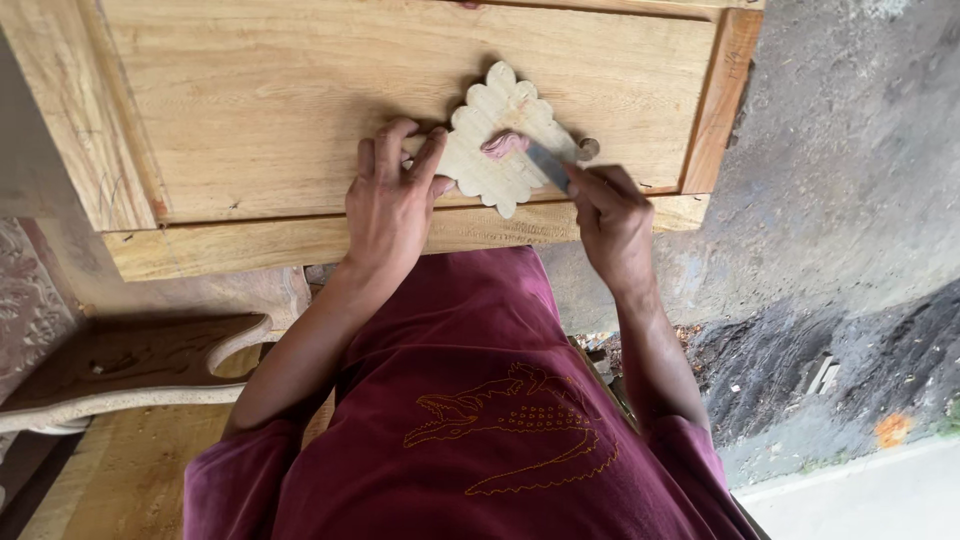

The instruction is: The person spreads a pink adhesive substance onto a decorative wooden piece using a small knife. They then lift the board, flip it over, and inspect the back side before placing it back down.

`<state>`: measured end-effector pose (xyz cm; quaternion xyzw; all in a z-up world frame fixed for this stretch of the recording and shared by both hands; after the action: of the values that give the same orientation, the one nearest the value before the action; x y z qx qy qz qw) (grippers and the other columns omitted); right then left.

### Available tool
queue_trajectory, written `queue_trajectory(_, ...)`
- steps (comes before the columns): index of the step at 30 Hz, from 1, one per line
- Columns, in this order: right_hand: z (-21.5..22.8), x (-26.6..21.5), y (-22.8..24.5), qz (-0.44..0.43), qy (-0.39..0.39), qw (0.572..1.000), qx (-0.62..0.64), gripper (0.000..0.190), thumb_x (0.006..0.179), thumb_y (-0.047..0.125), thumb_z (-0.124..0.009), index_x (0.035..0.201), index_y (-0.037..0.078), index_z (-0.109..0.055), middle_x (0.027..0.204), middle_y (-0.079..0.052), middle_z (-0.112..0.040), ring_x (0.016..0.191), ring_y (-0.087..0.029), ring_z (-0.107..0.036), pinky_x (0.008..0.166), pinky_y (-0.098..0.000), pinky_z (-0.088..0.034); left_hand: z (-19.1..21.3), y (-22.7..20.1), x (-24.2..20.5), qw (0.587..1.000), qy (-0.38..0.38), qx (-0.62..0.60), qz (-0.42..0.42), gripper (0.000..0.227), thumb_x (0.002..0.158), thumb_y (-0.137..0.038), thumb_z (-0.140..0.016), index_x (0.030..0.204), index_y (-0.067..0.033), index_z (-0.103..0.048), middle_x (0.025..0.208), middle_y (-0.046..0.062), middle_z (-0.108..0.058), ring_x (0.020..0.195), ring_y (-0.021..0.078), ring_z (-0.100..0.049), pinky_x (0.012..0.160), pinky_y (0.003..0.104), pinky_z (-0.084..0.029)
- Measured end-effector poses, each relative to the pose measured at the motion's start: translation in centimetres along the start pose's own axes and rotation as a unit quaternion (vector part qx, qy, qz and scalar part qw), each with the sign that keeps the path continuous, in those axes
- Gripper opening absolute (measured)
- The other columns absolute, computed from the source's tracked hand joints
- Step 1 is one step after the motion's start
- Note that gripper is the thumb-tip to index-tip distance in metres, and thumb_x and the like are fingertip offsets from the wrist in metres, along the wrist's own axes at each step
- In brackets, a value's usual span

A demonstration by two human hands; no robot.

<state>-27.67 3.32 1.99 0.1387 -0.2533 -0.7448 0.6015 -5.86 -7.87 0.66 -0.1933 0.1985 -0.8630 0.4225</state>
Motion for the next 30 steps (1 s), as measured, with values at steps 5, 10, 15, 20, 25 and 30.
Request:
queue_trajectory(5, -0.2, -0.8, 2.2, 0.035, 0.032, 0.998, 0.04, 0.015, 0.107, -0.002, -0.066, 0.117, 0.002, -0.076, 0.101, -0.011, -0.074, 0.071, -0.009, -0.07, 0.044, -0.0148, -0.055, -0.1, -0.2, 0.2, 1.0, -0.007, 0.001, -0.007, 0.056, 0.079, -0.026, -0.088, 0.131, -0.0105, -0.072, 0.133, 0.008, -0.049, 0.103, 0.0294, -0.06, 0.061, 0.034, -0.063)
queue_trajectory(10, 1.9, 1.1, 6.1, 0.137, -0.019, 0.983, -0.124, 0.007, 0.105, 0.002, -0.072, 0.107, 0.003, -0.079, 0.101, -0.01, -0.072, 0.072, -0.012, -0.063, 0.046, -0.0175, -0.052, 0.1, -0.1, 0.1, 1.0, 0.005, -0.005, -0.003, 0.057, 0.08, -0.025, -0.089, 0.133, -0.0106, -0.071, 0.134, 0.009, -0.049, 0.102, 0.0277, -0.06, 0.065, 0.036, -0.063)
queue_trajectory(15, 3.2, 2.0, 8.8, 0.178, 0.003, 0.959, -0.222, 0.006, 0.104, 0.006, -0.074, 0.104, 0.006, -0.08, 0.102, -0.007, -0.07, 0.079, -0.013, -0.061, 0.057, -0.0248, -0.056, 0.5, -0.2, 0.4, 1.0, 0.003, 0.005, 0.004, 0.058, 0.078, -0.026, -0.089, 0.132, -0.0138, -0.072, 0.132, 0.007, -0.05, 0.103, 0.0285, -0.06, 0.064, 0.037, -0.063)
queue_trajectory(20, 2.6, 1.2, 8.5, 0.199, 0.027, 0.96, -0.196, 0.015, 0.103, 0.001, -0.069, 0.111, 0.008, -0.079, 0.108, -0.005, -0.071, 0.08, -0.014, -0.064, 0.064, -0.0252, -0.061, 0.5, -0.2, 0.1, 1.0, -0.006, 0.003, -0.001, 0.058, 0.078, -0.025, -0.09, 0.132, -0.0125, -0.072, 0.134, 0.007, -0.05, 0.107, 0.029, -0.061, 0.067, 0.037, -0.064)
queue_trajectory(25, 1.3, 0.6, 2.6, 0.019, 0.018, 0.999, -0.037, 0.019, 0.104, -0.008, -0.064, 0.115, -0.001, -0.078, 0.102, -0.014, -0.073, 0.061, -0.011, -0.065, 0.04, -0.0189, -0.052, -0.6, 0.2, 0.0, 1.0, -0.006, 0.019, -0.004, 0.057, 0.079, -0.029, -0.089, 0.13, -0.0111, -0.072, 0.136, 0.01, -0.05, 0.103, 0.0314, -0.061, 0.061, 0.034, -0.065)
queue_trajectory(30, 0.0, -0.6, 1.5, 0.018, -0.02, 1.0, 0.016, 0.02, 0.102, -0.006, -0.064, 0.118, 0.0, -0.076, 0.104, -0.012, -0.072, 0.074, -0.012, -0.07, 0.051, -0.0195, -0.057, -0.9, 0.4, -0.2, 1.0, 0.0, 0.01, -0.003, 0.057, 0.08, -0.029, -0.089, 0.132, -0.0119, -0.072, 0.136, 0.009, -0.049, 0.105, 0.0297, -0.062, 0.064, 0.035, -0.066)
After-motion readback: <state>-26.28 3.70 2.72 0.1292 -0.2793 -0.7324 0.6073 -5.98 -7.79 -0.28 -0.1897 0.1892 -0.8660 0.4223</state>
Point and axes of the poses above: each hand's wrist, its own x-axis towards the middle knuckle, its own z-axis out of the back of the hand, y = z × x, the point moved 10 cm from there along x, towards the middle knuckle
